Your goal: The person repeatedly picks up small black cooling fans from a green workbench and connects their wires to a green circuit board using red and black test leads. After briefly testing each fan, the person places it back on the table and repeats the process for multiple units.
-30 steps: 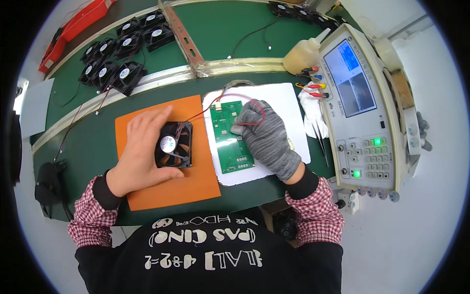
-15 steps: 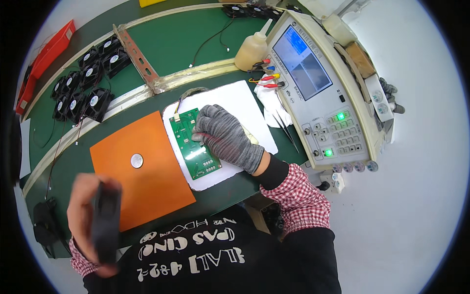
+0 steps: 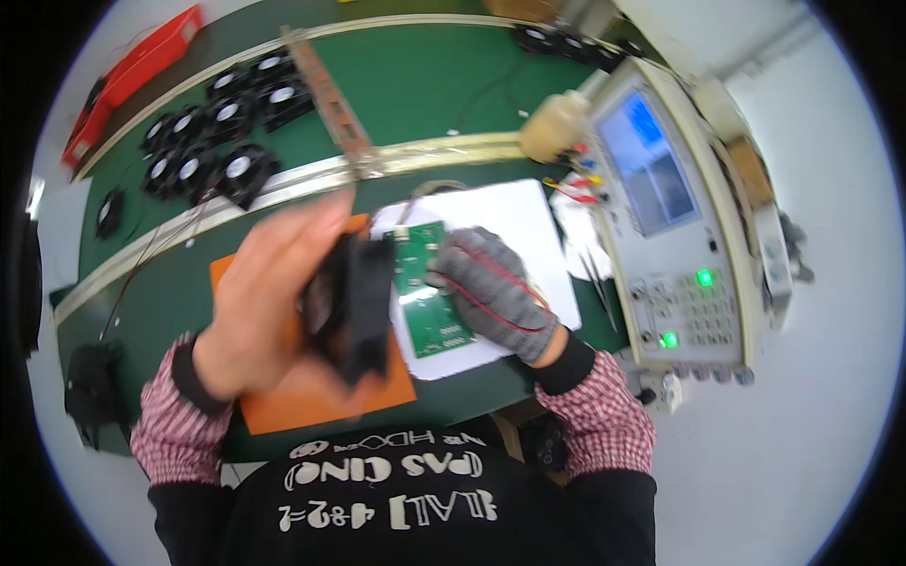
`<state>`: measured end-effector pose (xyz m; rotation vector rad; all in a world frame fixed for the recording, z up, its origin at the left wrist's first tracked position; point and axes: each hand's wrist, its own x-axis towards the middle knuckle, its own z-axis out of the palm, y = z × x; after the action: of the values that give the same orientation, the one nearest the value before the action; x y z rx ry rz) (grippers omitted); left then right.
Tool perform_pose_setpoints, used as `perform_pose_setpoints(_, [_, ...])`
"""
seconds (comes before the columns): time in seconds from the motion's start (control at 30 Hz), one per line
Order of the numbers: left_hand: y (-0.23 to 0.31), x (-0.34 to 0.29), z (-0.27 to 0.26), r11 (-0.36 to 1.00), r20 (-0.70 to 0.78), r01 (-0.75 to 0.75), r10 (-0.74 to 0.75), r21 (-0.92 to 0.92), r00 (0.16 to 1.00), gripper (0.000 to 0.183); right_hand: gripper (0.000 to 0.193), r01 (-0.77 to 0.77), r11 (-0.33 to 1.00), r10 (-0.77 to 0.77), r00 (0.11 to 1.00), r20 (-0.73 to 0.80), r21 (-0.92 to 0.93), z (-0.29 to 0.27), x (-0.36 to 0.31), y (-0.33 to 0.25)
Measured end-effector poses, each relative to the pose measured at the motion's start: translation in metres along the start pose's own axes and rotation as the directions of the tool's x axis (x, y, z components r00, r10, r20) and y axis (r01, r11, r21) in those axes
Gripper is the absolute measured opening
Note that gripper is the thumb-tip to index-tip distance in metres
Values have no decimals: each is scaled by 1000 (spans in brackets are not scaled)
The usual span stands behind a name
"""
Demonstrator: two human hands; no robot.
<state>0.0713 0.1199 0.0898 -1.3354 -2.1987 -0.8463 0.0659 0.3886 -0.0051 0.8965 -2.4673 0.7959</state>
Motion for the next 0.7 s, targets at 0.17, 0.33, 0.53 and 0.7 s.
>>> perform_pose_setpoints(0.17, [-101, 21, 32, 827, -381, 321, -142, 462, 913, 60, 13, -215, 921, 264, 958, -114, 325, -1, -7, -1])
perform_pose_setpoints(0.33, [-149, -35, 8, 560, -142, 367, -404, 743, 904, 25, 18, -201, 898, 279, 948, -153, 391, -2, -3, 2])
perform_pose_setpoints(0.53, [-55, -41, 6, 916, -15, 96, -98, 389, 995, 19, 36, -45, 979, 84, 978, -193, 199, -6, 12, -29])
perform_pose_setpoints(0.7, [-79, -33, 5, 782, -145, 325, -294, 531, 945, 71, 37, 61, 992, -51, 994, -96, 108, -6, 11, -32])
